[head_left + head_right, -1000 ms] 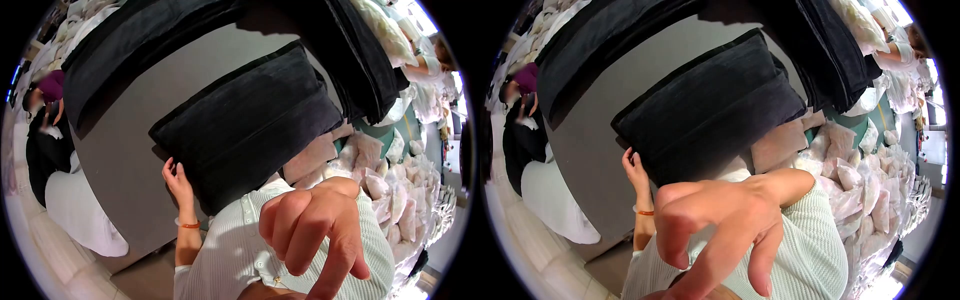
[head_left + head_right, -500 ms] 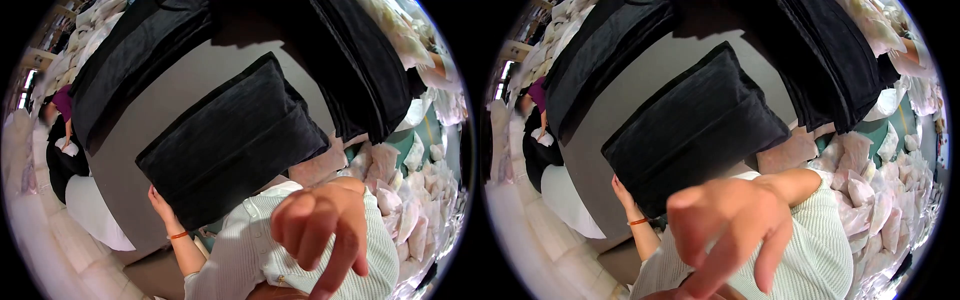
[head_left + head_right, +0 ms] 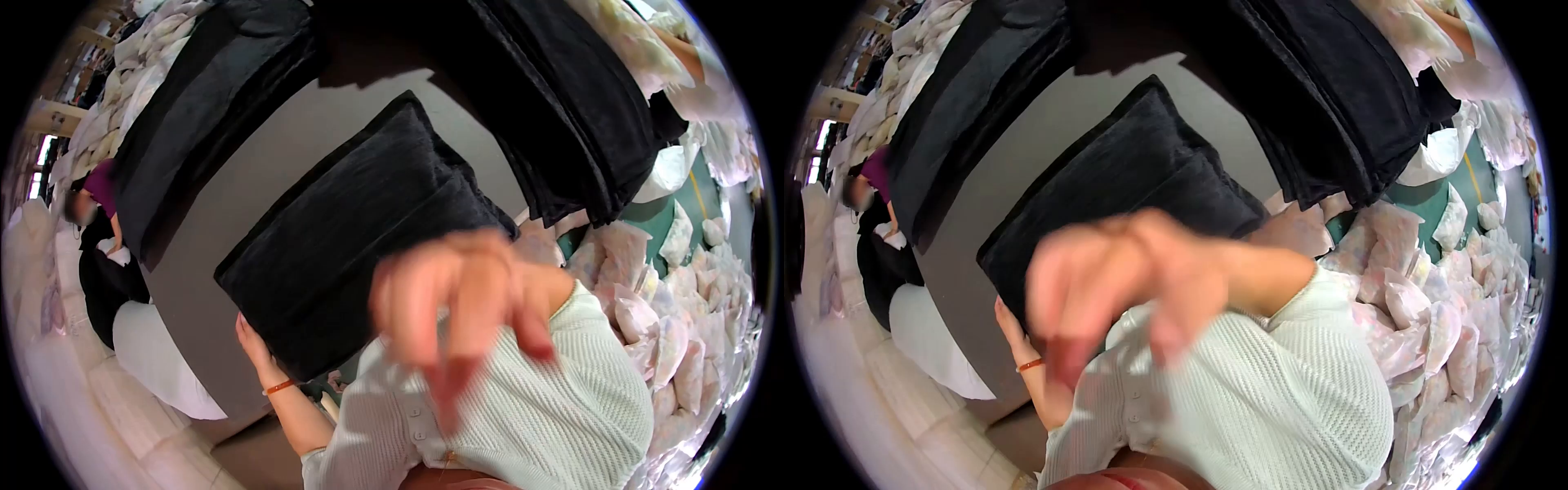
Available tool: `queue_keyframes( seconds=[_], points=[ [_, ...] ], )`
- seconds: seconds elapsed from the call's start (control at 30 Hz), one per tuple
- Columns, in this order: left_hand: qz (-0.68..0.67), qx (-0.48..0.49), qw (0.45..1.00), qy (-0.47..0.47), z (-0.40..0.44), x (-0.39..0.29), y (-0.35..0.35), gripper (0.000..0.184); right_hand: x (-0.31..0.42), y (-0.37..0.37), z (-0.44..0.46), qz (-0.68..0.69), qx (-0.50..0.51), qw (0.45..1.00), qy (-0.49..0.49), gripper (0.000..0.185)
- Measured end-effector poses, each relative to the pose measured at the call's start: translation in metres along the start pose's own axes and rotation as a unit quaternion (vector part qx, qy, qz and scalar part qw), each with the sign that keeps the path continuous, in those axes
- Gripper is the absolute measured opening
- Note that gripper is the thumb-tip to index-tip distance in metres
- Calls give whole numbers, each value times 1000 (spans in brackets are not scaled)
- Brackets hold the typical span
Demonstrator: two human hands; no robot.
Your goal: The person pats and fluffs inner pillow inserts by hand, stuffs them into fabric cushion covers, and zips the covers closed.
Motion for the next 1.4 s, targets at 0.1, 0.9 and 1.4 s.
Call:
queue_keyframes(
  seconds=[0.1, 0.9, 1.4],
  points=[
    [-96, 44, 990, 95, -7, -41, -9, 56, 11, 109, -43, -466, -266, 831, -149, 27],
    [-233, 68, 970, 15, -46, -25, -8, 39, 31, 233, -256, -388, -515, 620, -448, 61],
    [244, -102, 962, -72, -13, -81, 6, 44, 18, 239, -251, -436, -528, 611, -397, 31]
  ],
)
Point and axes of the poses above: each hand's wrist, its own z-axis towards the middle knuckle, its own y-axis out of the back of the hand, x = y × z, the point moved 6 cm from there along z, towards the middle knuckle, and after that the axes turned 12 degrees about z, right-handed, at the moved point
